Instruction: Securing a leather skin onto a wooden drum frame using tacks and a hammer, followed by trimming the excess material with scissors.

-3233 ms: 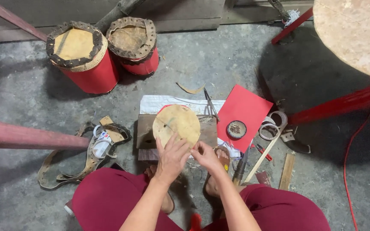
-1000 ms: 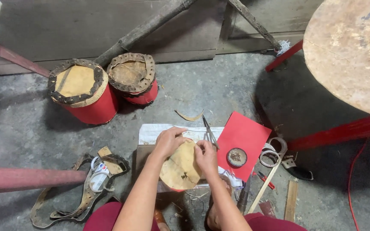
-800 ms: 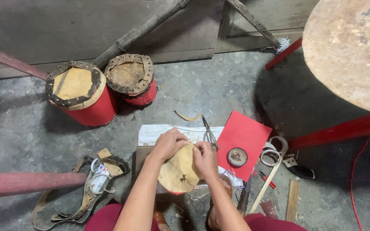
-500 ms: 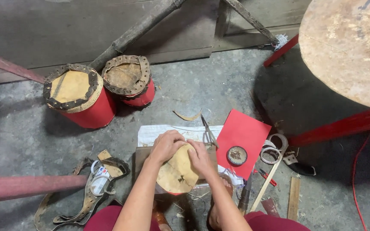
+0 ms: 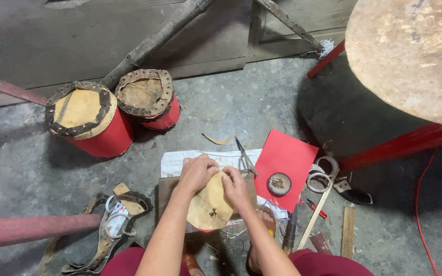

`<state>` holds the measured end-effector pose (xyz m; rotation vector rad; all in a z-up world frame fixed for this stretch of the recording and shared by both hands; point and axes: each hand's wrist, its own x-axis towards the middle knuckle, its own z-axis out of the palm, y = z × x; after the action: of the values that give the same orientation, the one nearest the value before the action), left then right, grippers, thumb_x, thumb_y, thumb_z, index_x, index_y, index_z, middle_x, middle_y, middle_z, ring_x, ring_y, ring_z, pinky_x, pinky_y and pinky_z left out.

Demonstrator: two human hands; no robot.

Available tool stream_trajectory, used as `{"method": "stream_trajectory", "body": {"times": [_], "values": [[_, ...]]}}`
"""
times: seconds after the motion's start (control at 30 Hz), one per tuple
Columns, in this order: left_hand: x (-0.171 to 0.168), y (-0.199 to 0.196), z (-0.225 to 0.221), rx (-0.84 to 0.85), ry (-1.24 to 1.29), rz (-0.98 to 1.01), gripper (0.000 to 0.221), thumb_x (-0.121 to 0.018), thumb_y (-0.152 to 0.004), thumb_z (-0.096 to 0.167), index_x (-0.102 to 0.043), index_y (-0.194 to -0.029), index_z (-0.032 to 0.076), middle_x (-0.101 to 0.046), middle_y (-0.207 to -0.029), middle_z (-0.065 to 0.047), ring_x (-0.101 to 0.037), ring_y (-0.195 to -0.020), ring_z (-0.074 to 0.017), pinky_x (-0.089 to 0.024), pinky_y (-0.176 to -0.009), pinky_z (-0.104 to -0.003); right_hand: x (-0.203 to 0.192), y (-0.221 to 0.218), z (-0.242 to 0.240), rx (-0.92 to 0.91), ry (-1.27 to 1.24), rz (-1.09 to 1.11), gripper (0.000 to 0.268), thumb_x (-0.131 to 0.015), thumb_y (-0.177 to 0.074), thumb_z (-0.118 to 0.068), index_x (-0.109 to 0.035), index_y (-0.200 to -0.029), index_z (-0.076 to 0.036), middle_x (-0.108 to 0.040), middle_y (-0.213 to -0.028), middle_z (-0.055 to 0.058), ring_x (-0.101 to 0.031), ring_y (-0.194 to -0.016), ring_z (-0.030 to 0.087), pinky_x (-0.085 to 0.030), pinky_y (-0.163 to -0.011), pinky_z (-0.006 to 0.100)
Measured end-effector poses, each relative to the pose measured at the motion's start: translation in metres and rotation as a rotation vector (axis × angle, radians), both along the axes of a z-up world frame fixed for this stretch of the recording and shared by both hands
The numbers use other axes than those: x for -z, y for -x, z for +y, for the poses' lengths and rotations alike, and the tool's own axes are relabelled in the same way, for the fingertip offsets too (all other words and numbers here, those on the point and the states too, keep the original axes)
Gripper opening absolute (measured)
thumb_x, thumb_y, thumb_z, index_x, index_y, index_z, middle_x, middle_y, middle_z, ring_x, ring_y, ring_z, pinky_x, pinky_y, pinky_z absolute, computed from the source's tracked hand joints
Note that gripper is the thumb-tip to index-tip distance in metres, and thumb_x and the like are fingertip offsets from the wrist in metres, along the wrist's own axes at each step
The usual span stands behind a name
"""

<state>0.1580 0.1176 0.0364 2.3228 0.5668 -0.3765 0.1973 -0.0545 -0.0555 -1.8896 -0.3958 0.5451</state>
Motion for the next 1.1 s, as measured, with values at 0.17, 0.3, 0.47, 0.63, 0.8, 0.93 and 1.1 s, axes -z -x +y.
{"method": "stream_trajectory", "body": {"times": [0.17,0.3,0.47,0.63,0.8,0.93,1.1], "values": [[0.012,-0.009,-0.003,-0.021,-0.062,0.073,0.018,-0.062,-0.094,0.039,-0.079,-0.095,0.035,-0.070,-0.097,0.009,-0.067,-0.110,-0.0168,-0.037,-0.106,-0.036,-0.016,-0.001,-0.008,0.020,0.002,0.052,0.029,-0.049,-0.101,-0.021,-0.070,-0.120,-0.017,-0.070,-0.115,0.012,-0.065,-0.118,0.030,-0.048,-0.107,0.044],[0.018,-0.010,-0.003,-0.032,-0.061,0.098,0.020,-0.059,-0.095,0.040,-0.078,-0.095,0.034,-0.070,-0.103,0.006,-0.064,-0.115,-0.0179,-0.033,-0.109,-0.041,-0.005,0.013,-0.031,0.130,0.047,-0.187,0.029,-0.049,-0.101,-0.019,-0.071,-0.121,-0.017,-0.069,-0.108,0.011,-0.066,-0.110,0.029,-0.051,-0.101,0.041],[0.010,-0.005,-0.013,0.055,-0.121,0.011,0.018,-0.060,-0.098,0.032,-0.078,-0.104,0.031,-0.069,-0.112,0.006,-0.060,-0.123,-0.0158,-0.018,-0.119,-0.054,0.034,0.026,-0.040,0.012,0.144,-0.472,0.028,-0.058,-0.098,-0.025,-0.073,-0.122,-0.026,-0.065,-0.098,0.006,-0.066,-0.101,0.028,-0.053,-0.092,0.040],[-0.002,0.003,-0.037,0.320,-0.337,-0.188,0.027,-0.050,-0.106,0.021,-0.076,-0.098,0.023,-0.066,-0.109,0.003,-0.056,-0.125,-0.0127,-0.014,-0.124,-0.055,0.003,0.028,-0.036,0.025,0.108,-0.235,0.049,-0.061,-0.095,-0.027,-0.054,-0.143,-0.017,-0.068,-0.110,0.021,-0.067,-0.107,0.041,-0.054,-0.092,0.052],[0.031,0.004,-0.031,0.263,-0.125,-0.185,0.023,-0.056,-0.101,0.034,-0.078,-0.103,0.028,-0.068,-0.112,0.006,-0.060,-0.124,-0.0135,-0.030,-0.115,-0.041,0.034,0.034,-0.037,0.091,-0.058,-0.133,0.032,-0.068,-0.095,-0.021,-0.067,-0.126,-0.014,-0.067,-0.107,0.012,-0.069,-0.105,0.031,-0.057,-0.088,0.042],[0.020,0.002,-0.027,0.280,-0.103,-0.200,0.018,-0.061,-0.097,0.033,-0.079,-0.094,0.026,-0.068,-0.098,0.003,-0.064,-0.110,-0.0164,-0.040,-0.106,-0.037,0.044,0.037,-0.051,0.193,-0.014,-0.157,0.012,-0.065,-0.099,-0.022,-0.074,-0.101,-0.015,-0.069,-0.089,0.006,-0.071,-0.091,0.023,-0.058,-0.079,0.036],[0.025,-0.001,-0.027,0.258,-0.087,-0.206,0.015,-0.065,-0.093,0.033,-0.079,-0.091,0.029,-0.066,-0.092,0.002,-0.064,-0.105,-0.0171,-0.043,-0.100,-0.034,0.050,0.039,-0.053,0.214,-0.112,0.348,0.020,-0.064,-0.098,-0.030,-0.075,-0.089,-0.016,-0.063,-0.064,-0.002,-0.058,-0.065,0.010,-0.052,-0.058,0.026]]}}
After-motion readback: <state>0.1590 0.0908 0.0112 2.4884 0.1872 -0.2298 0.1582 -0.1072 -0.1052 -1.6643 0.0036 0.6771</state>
